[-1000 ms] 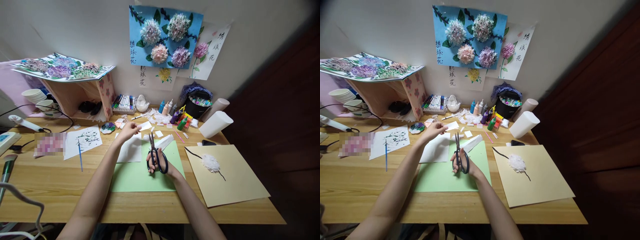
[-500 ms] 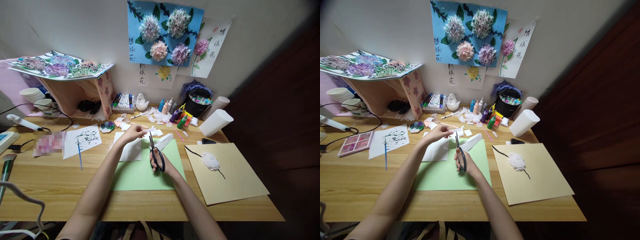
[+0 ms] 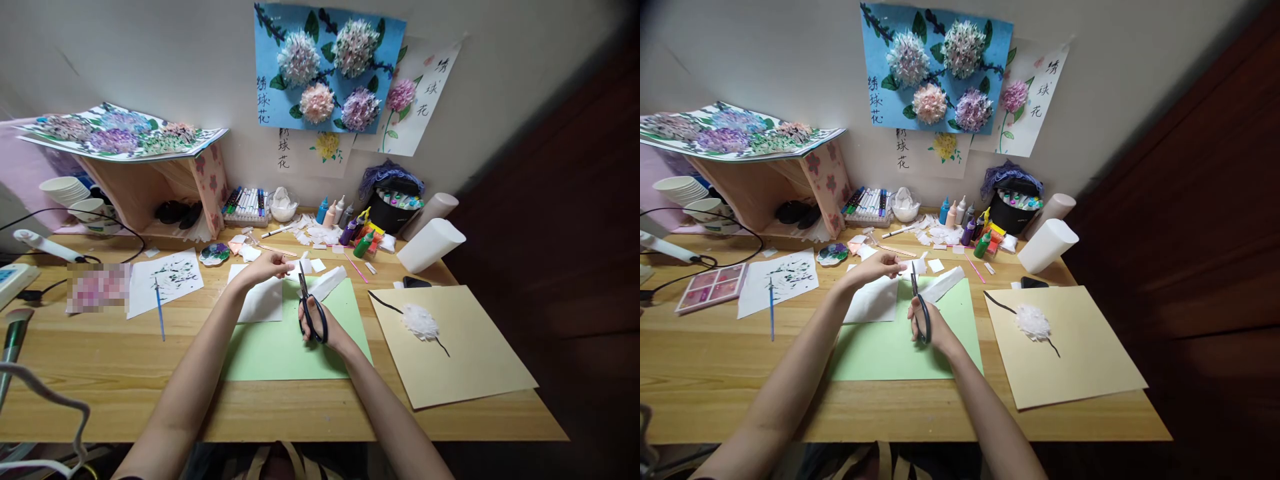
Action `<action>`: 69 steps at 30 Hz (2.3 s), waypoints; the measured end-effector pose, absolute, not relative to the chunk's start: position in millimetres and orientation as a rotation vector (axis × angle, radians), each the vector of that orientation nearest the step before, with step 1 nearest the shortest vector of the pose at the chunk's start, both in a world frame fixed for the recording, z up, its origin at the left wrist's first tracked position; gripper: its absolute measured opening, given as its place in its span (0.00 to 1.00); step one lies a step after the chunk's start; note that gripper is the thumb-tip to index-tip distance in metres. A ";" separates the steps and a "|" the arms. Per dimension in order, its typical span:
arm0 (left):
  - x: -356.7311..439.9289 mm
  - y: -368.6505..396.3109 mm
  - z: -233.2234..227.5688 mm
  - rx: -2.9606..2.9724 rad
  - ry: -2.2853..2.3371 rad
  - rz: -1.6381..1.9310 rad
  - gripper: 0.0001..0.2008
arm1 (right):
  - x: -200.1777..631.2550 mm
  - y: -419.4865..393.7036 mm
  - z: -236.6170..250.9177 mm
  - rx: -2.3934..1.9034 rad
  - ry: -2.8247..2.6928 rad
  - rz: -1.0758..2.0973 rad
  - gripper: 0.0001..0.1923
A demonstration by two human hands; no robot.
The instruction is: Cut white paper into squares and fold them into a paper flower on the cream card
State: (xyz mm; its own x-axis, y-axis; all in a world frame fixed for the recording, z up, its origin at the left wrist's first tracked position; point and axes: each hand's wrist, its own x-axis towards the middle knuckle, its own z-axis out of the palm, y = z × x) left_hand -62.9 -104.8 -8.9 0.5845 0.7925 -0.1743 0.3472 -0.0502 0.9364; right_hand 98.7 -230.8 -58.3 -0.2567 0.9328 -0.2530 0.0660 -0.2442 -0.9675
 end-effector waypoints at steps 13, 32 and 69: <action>-64.1 -106.2 -5.6 1.671 0.952 0.429 0.18 | 97.5 -225.2 -69.8 -1.362 -1.221 1.559 0.30; 26.4 -140.8 -37.1 2.336 1.344 0.395 0.18 | 156.5 -215.0 -19.1 -1.010 -0.786 1.611 0.40; -9.0 -142.2 27.5 2.181 0.781 0.368 0.12 | 162.5 -210.5 -32.1 -1.361 -1.010 0.994 0.15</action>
